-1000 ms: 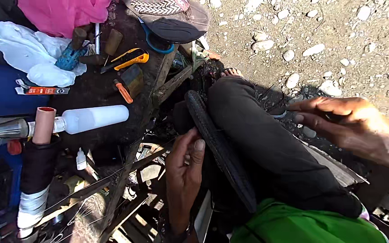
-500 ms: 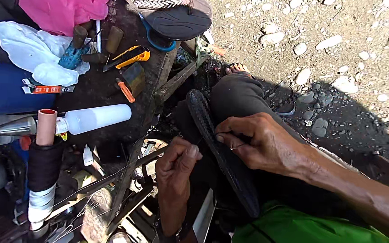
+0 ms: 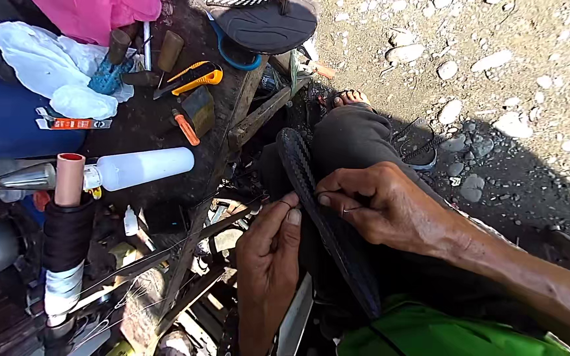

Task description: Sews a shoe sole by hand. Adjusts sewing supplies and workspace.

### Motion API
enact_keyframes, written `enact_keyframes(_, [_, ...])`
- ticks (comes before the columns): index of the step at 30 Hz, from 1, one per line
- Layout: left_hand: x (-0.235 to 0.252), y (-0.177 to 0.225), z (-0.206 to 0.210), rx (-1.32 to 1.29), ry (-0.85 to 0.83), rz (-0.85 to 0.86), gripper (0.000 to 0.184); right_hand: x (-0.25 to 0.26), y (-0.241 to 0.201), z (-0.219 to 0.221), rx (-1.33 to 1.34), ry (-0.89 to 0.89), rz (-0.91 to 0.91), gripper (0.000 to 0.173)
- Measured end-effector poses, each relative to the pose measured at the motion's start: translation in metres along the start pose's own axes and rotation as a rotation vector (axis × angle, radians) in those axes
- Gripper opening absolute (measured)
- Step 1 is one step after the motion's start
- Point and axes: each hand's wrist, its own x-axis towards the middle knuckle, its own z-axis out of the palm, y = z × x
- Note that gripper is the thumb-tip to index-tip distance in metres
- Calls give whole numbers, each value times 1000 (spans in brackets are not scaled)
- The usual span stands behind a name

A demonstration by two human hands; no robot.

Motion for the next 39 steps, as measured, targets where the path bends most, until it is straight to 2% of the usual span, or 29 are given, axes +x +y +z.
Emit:
enact_keyframes(3, [6, 3, -12, -47, -91, -44, 23, -1, 3, 1, 26, 4, -47, 21])
enact_keyframes(12, [6, -10, -25, -614, -187, -299, 27, 1, 8, 2, 127, -4, -104, 19])
enact_keyframes(17, [7, -23, -33, -615, -211, -243, 31, 5, -4, -22, 15, -67, 6, 10])
enact_keyframes(19, [1, -34, -48, -654, -66, -303, 36, -5, -8, -53, -50, -55, 98, 19])
enact_keyframes(21, [-12, -42, -50, -389, 180, -308, 33, -21, -9, -85, -103, -3, 171, 35])
enact_keyframes(23, [-25, -38, -34, -119, 277, -208, 24, -35, -9, -97, -91, 39, 165, 47])
enact_keyframes(26, [-40, -13, 11, -177, 243, -76, 17, -48, -1, -67, 25, -10, 63, 38])
enact_keyframes(28, [-40, -5, 33, -135, 238, -51, 28, -47, 5, -41, 31, -68, -31, 30])
enact_keyframes(30, [-37, -6, 44, -60, 234, -51, 42, -45, 4, -21, -42, -55, -67, 27])
enact_keyframes(32, [-32, -10, 46, -46, 227, -45, 43, -40, 0, -11, -141, -23, -85, 27])
enact_keyframes(36, [-24, -11, 39, -159, 233, -56, 26, -31, -3, -4, -247, -24, -95, 31])
enact_keyframes(39, [-21, -12, 33, -201, 243, -77, 24, -27, -5, 2, -264, -32, -111, 34])
